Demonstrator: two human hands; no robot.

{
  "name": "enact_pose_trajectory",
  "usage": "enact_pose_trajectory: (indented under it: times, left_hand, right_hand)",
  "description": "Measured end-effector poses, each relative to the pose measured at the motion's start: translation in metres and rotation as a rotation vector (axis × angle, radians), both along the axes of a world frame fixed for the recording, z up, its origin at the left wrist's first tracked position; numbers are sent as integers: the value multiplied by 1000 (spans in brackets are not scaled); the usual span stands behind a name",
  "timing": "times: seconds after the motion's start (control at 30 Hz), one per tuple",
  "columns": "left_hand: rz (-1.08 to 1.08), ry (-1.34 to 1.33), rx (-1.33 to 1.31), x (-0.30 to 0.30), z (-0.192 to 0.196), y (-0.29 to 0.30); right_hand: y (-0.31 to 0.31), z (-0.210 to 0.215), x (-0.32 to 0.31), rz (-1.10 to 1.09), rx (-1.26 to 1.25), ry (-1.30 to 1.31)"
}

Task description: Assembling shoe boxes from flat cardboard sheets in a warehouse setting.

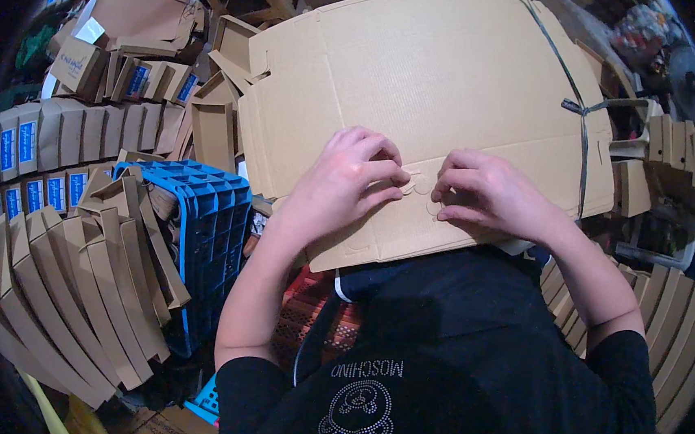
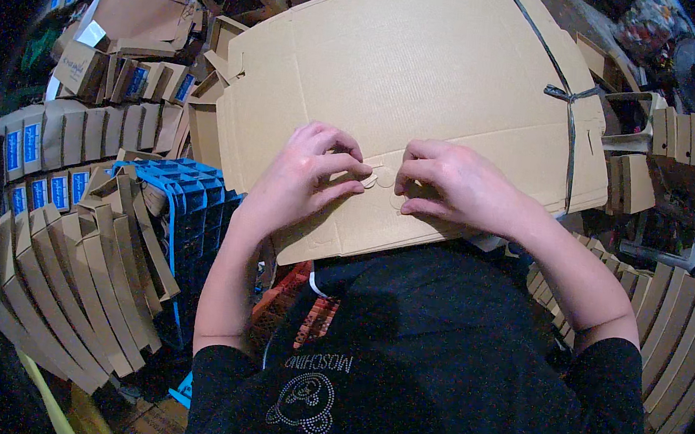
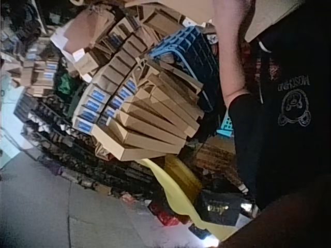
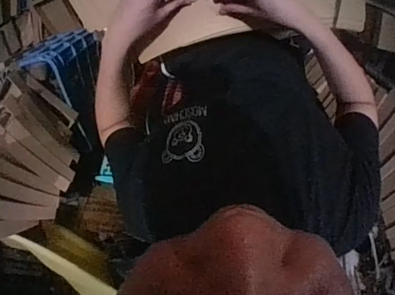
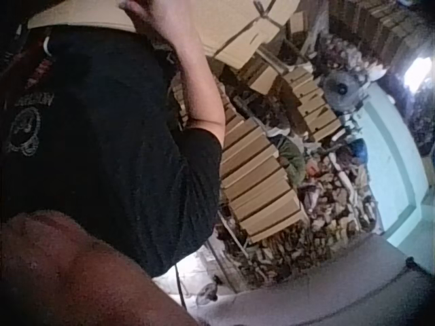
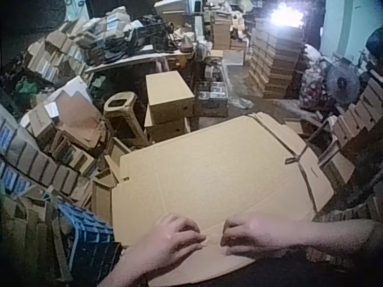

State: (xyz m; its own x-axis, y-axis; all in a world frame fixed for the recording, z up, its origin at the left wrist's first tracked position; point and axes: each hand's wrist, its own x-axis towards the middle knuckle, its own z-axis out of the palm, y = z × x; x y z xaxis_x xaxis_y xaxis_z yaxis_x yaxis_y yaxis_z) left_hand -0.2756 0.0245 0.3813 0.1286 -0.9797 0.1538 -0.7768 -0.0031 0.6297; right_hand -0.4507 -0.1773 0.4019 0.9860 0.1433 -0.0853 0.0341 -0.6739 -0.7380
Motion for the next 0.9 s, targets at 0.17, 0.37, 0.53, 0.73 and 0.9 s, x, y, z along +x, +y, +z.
enact_pose_trajectory:
  times: [0.17,0.37,0.53,0.73,0.9]
  left_hand:
    - [10,0,7,-3,2,-1]
    - [56,-17,-3,-7,0,-3]
    - [42,-35,31,-7,4,-2]
    - [47,-35,77,-10,6,-2]
    - [35,-43,72,-7,4,0]
  right_hand:
    - [4,6,3,-10,3,-1]
    - [2,0,3,91,-78,-40]
    - [1,4,3,85,-70,-16]
    - [-3,6,2,94,17,64]
    - [2,3,11,-118,113,124]
